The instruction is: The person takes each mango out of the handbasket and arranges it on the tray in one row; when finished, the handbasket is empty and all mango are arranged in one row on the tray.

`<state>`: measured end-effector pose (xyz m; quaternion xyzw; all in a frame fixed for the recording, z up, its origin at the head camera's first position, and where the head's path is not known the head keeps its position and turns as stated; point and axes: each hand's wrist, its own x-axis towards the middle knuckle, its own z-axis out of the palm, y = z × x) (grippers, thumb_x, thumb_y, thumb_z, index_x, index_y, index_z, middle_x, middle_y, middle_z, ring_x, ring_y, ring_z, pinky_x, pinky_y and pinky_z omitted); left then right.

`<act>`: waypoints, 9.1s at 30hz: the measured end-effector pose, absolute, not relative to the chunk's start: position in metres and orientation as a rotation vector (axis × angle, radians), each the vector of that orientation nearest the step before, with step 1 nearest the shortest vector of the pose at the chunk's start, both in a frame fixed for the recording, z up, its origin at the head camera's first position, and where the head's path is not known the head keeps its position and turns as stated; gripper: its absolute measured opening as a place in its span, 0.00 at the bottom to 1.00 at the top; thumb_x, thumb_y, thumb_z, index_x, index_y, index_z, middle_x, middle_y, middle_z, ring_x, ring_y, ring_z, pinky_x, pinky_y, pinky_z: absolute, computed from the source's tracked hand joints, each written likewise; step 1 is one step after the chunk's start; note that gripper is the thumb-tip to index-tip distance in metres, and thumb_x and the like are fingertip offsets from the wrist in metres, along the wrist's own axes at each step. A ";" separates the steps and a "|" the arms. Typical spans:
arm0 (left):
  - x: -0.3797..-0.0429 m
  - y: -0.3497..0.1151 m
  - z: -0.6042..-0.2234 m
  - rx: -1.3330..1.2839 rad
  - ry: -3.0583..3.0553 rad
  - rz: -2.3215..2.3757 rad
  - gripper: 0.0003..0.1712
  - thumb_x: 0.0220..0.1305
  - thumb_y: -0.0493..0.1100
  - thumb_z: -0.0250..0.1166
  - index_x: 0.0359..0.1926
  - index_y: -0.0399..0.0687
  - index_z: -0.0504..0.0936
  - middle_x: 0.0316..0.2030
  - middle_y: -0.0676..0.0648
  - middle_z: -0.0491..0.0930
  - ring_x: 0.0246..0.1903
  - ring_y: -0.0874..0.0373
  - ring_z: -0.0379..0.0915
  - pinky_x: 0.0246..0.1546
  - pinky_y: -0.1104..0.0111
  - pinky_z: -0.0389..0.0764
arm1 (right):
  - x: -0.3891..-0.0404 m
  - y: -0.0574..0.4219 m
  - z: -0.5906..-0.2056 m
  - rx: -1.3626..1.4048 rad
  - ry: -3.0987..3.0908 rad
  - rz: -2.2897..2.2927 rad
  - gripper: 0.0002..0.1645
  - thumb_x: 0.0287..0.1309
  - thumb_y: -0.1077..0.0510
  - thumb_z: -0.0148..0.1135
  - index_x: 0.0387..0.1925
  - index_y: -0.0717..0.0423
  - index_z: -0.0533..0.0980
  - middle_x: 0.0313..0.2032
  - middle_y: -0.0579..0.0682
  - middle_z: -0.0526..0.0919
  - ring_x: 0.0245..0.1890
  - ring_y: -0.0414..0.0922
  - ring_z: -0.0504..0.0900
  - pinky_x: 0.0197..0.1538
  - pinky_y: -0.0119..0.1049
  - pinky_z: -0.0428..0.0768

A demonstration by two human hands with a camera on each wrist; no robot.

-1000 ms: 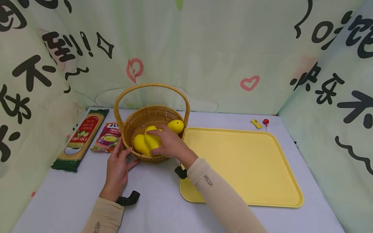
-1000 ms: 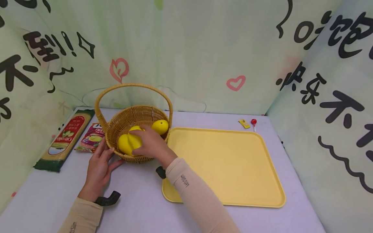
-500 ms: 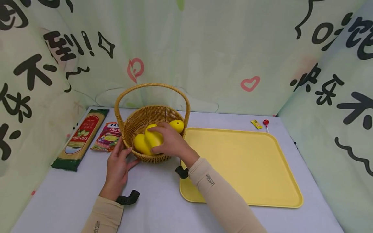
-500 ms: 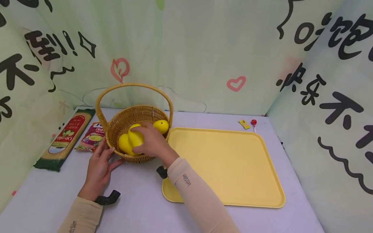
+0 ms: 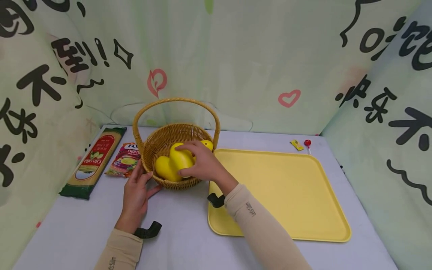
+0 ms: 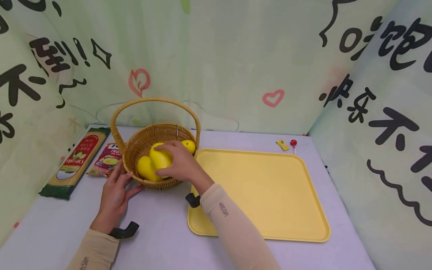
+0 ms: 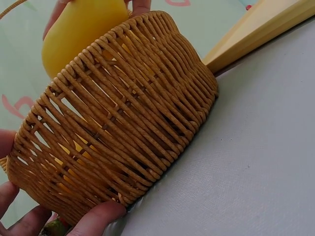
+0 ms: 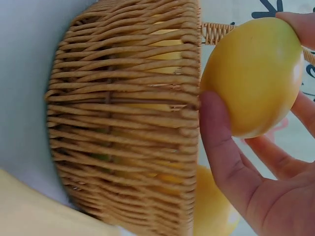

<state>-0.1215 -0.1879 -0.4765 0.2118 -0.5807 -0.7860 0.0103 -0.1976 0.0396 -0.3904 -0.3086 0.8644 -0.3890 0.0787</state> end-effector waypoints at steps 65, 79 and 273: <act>-0.122 -0.188 -0.479 0.629 -1.816 -2.460 0.40 0.82 0.43 0.55 0.83 0.81 0.51 0.86 0.57 0.48 0.80 0.52 0.56 0.62 0.43 0.81 | -0.174 0.167 -0.384 -0.573 2.479 -1.780 0.43 0.55 0.63 0.78 0.72 0.43 0.74 0.75 0.45 0.70 0.65 0.59 0.77 0.50 0.42 0.90; -0.122 -0.188 -0.477 0.631 -1.811 -2.468 0.40 0.82 0.43 0.55 0.83 0.80 0.51 0.86 0.59 0.47 0.81 0.51 0.55 0.63 0.41 0.80 | -0.182 0.175 -0.394 -0.427 2.535 -1.706 0.43 0.56 0.59 0.78 0.72 0.42 0.74 0.75 0.48 0.69 0.66 0.60 0.77 0.50 0.46 0.86; -0.123 -0.189 -0.482 0.622 -1.801 -2.482 0.40 0.82 0.44 0.55 0.83 0.80 0.51 0.85 0.60 0.47 0.81 0.50 0.57 0.61 0.44 0.83 | -0.215 -0.027 -0.395 -1.131 2.540 -0.351 0.37 0.65 0.56 0.71 0.74 0.42 0.74 0.76 0.52 0.72 0.75 0.50 0.71 0.75 0.45 0.76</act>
